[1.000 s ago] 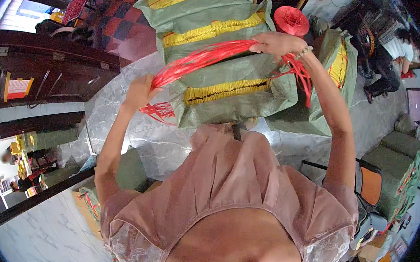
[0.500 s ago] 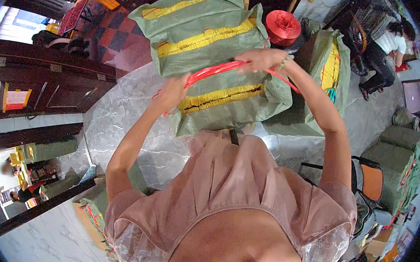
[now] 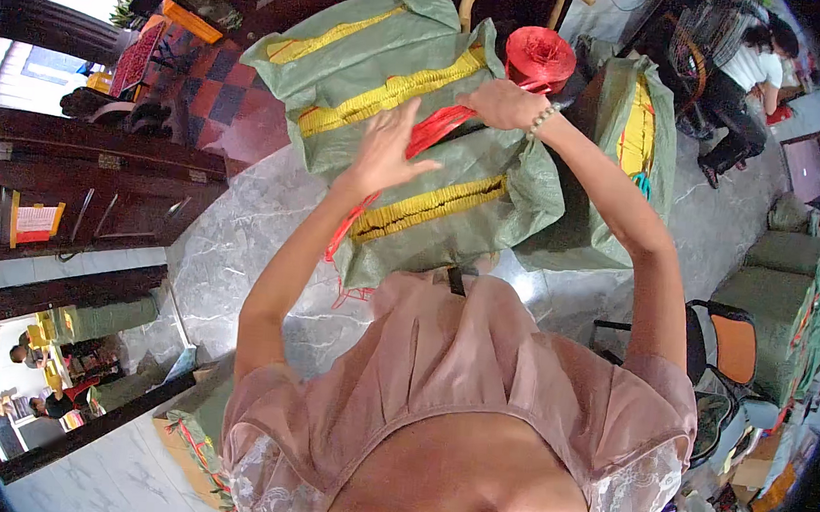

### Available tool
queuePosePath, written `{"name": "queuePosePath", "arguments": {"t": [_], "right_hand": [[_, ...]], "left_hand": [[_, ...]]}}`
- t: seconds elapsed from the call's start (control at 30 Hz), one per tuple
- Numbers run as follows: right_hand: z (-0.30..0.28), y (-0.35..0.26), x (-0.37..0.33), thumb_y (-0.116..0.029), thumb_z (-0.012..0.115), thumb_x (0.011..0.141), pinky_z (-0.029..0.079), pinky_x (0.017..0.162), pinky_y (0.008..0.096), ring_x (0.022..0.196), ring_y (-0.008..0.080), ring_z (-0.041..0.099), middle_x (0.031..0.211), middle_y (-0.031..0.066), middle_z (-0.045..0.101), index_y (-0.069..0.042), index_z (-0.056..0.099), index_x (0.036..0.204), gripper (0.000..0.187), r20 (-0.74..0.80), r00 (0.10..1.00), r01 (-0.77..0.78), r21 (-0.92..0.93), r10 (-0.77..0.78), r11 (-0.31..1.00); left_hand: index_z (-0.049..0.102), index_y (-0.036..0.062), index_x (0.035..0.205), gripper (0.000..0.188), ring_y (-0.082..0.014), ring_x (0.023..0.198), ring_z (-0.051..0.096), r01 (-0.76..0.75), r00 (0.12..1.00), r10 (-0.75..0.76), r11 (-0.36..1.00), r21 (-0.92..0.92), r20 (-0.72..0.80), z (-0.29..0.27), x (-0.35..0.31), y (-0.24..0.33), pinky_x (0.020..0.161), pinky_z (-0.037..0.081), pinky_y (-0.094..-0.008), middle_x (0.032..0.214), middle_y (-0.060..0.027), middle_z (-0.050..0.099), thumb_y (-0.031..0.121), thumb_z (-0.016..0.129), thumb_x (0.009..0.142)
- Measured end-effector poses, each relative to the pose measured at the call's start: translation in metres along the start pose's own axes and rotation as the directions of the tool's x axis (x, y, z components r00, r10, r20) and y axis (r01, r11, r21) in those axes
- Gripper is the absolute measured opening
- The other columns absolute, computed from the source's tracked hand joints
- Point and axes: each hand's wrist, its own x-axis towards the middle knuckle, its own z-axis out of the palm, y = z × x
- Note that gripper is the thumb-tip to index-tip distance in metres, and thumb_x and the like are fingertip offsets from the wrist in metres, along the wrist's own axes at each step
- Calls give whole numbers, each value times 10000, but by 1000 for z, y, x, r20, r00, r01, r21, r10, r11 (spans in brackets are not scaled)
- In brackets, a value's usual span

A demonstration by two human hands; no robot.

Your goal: The recorder is untangling and cutting red plastic tying strips to prepare them for securing large green bags of paper materials.

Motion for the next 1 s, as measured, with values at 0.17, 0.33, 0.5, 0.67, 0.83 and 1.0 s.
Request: {"name": "queuePosePath", "arguments": {"t": [0.17, 0.33, 0.5, 0.67, 0.83, 1.0], "right_hand": [[-30, 16, 4, -159, 479, 828, 478, 676, 455, 777, 356, 604, 824, 182, 615, -82, 529, 1064, 252, -13, 1000, -21, 69, 22, 997], [-70, 53, 0, -216, 519, 845, 442, 686, 442, 789, 385, 566, 832, 192, 597, -39, 544, 978, 223, -241, 970, 98, 232, -41, 968], [-151, 50, -24, -241, 556, 830, 431, 686, 382, 770, 320, 568, 773, 175, 580, -22, 541, 887, 227, -439, 879, 222, 36, -185, 974], [-206, 48, -56, -324, 576, 826, 421, 558, 358, 658, 275, 572, 760, 141, 605, -14, 576, 884, 316, -526, 838, 293, 204, -149, 934], [-156, 60, -42, -276, 543, 880, 431, 679, 241, 738, 79, 506, 823, -20, 548, -35, 560, 1018, 278, -326, 945, 249, 747, 13, 616], [-98, 36, -2, -253, 440, 936, 453, 737, 208, 783, 59, 527, 821, -18, 543, -13, 575, 1027, 290, -430, 754, 456, 887, 497, 75]], "left_hand": [[420, -15, 1146, 410, -411, 960, 529, 172, 974, -151, 978, -117, 171, 16, 74, 15, 816, 414, -458, 1018, -259, 553, 233, 516, 835], [480, 1, 1006, 201, -403, 821, 575, 254, 966, -246, 961, -109, 82, -12, 122, 27, 701, 436, -487, 828, -202, 612, 79, 395, 842], [489, 11, 955, 154, -388, 741, 586, 68, 988, -107, 949, -307, -114, -76, 152, 54, 645, 446, -464, 784, -189, 606, 60, 430, 821], [505, 13, 875, 87, -326, 611, 560, -158, 910, 19, 940, -303, -414, -128, 145, 56, 559, 420, -372, 689, -172, 552, 67, 440, 852], [525, 25, 876, 189, -165, 534, 472, 145, 865, -309, 908, -392, -395, -122, 113, 28, 526, 382, -324, 624, -81, 489, 163, 402, 916], [540, 34, 944, 263, -136, 553, 466, 317, 798, -516, 798, -513, -310, -77, 98, 17, 534, 386, -326, 616, -81, 488, 271, 428, 925]]}}
